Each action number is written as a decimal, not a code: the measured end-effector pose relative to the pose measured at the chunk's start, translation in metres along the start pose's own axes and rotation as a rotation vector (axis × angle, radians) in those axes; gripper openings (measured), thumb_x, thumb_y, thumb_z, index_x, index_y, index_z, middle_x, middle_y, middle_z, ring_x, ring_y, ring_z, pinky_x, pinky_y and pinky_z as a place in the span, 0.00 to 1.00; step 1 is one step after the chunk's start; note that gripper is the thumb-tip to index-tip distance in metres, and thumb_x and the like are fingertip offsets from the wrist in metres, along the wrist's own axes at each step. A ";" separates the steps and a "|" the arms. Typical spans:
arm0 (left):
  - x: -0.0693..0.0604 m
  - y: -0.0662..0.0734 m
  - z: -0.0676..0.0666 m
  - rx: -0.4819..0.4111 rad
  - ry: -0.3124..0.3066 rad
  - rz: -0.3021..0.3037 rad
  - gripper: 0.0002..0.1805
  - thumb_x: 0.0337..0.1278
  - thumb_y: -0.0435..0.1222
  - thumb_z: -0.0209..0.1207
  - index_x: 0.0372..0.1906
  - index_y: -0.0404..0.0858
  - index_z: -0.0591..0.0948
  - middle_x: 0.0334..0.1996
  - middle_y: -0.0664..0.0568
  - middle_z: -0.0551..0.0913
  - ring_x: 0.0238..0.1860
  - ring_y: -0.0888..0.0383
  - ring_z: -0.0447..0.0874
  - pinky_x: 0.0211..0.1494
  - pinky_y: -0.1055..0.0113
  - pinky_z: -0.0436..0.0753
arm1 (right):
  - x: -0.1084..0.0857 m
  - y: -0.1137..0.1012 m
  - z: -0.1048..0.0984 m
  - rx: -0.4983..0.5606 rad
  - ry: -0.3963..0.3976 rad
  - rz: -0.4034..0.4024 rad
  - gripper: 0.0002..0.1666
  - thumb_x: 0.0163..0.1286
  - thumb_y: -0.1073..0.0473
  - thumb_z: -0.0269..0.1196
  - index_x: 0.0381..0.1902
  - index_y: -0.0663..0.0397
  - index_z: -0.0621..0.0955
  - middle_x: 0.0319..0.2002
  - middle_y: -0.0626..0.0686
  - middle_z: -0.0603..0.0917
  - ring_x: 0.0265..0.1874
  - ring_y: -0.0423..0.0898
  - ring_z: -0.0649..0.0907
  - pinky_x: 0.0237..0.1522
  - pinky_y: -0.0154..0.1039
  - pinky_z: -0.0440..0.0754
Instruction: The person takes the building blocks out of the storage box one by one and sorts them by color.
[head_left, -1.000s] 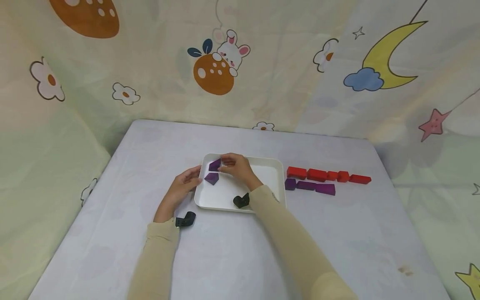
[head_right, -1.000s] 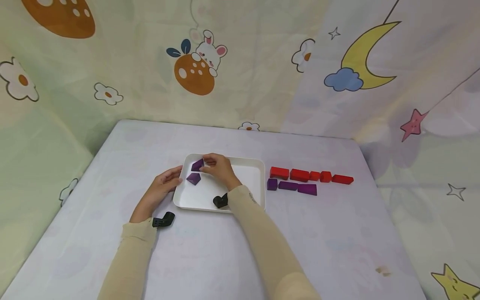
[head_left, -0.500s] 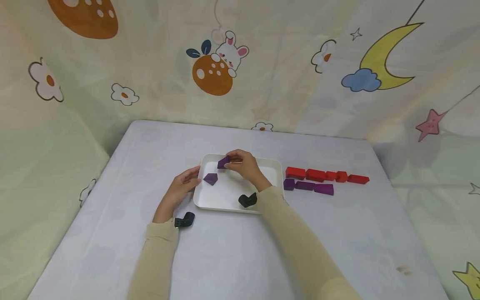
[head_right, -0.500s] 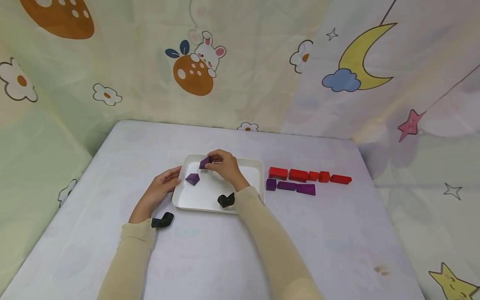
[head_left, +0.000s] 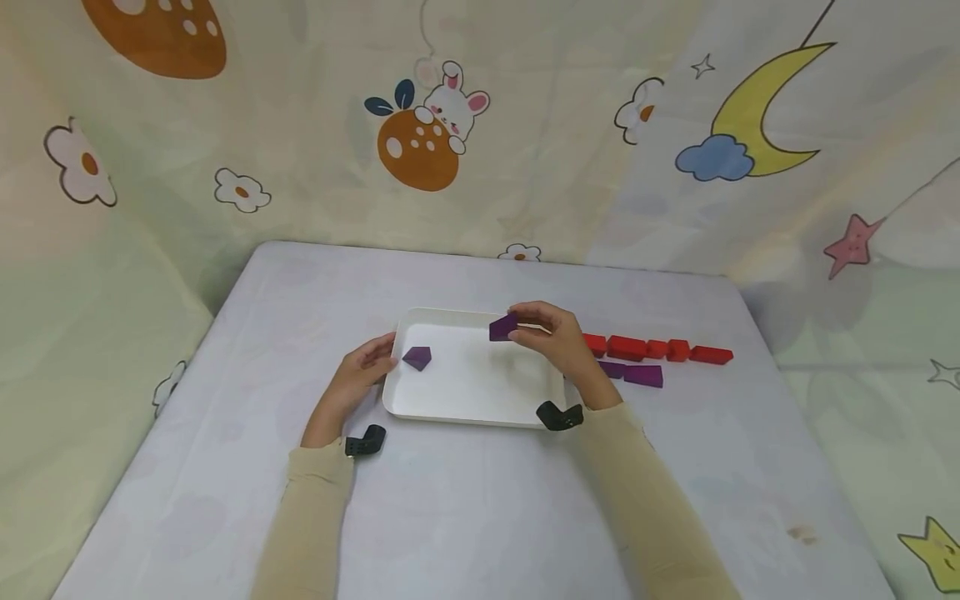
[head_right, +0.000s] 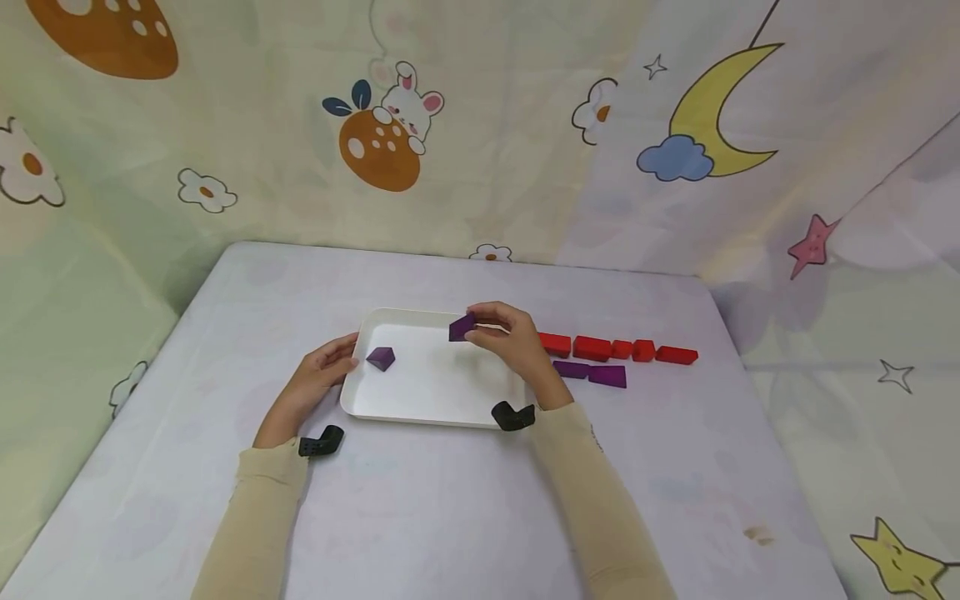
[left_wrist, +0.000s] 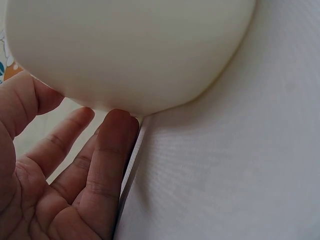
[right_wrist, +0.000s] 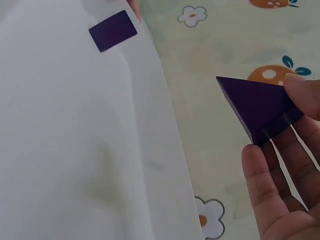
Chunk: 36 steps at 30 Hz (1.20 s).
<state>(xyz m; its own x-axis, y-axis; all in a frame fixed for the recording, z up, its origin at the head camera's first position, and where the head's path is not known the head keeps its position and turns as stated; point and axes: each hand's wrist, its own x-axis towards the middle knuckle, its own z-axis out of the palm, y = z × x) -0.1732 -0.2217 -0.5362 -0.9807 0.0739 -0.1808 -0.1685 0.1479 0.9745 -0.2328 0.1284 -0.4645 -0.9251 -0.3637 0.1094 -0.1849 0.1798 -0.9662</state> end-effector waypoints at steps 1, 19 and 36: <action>0.000 0.000 0.000 0.005 0.000 0.000 0.33 0.80 0.33 0.58 0.83 0.32 0.66 0.78 0.32 0.70 0.76 0.37 0.72 0.66 0.68 0.81 | -0.005 0.001 -0.006 -0.008 0.017 0.000 0.24 0.72 0.74 0.70 0.65 0.72 0.81 0.63 0.69 0.83 0.64 0.62 0.83 0.60 0.33 0.84; -0.003 0.000 -0.001 0.015 0.016 -0.044 0.34 0.81 0.35 0.60 0.84 0.34 0.65 0.78 0.33 0.70 0.78 0.39 0.70 0.74 0.60 0.78 | -0.092 0.034 -0.122 -0.210 0.280 -0.035 0.25 0.78 0.70 0.66 0.69 0.74 0.77 0.61 0.45 0.86 0.58 0.28 0.81 0.60 0.20 0.77; -0.001 0.004 0.000 0.017 -0.002 -0.049 0.34 0.81 0.35 0.59 0.84 0.35 0.64 0.79 0.34 0.69 0.78 0.40 0.69 0.67 0.70 0.80 | -0.134 0.079 -0.185 -0.406 0.429 0.117 0.24 0.82 0.71 0.60 0.71 0.74 0.74 0.65 0.72 0.79 0.56 0.20 0.74 0.57 0.15 0.73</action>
<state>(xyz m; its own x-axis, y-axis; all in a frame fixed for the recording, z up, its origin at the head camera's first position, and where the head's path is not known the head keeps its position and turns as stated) -0.1724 -0.2216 -0.5324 -0.9711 0.0679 -0.2289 -0.2151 0.1677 0.9621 -0.1848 0.3602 -0.5123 -0.9826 0.0653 0.1739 -0.1078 0.5619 -0.8201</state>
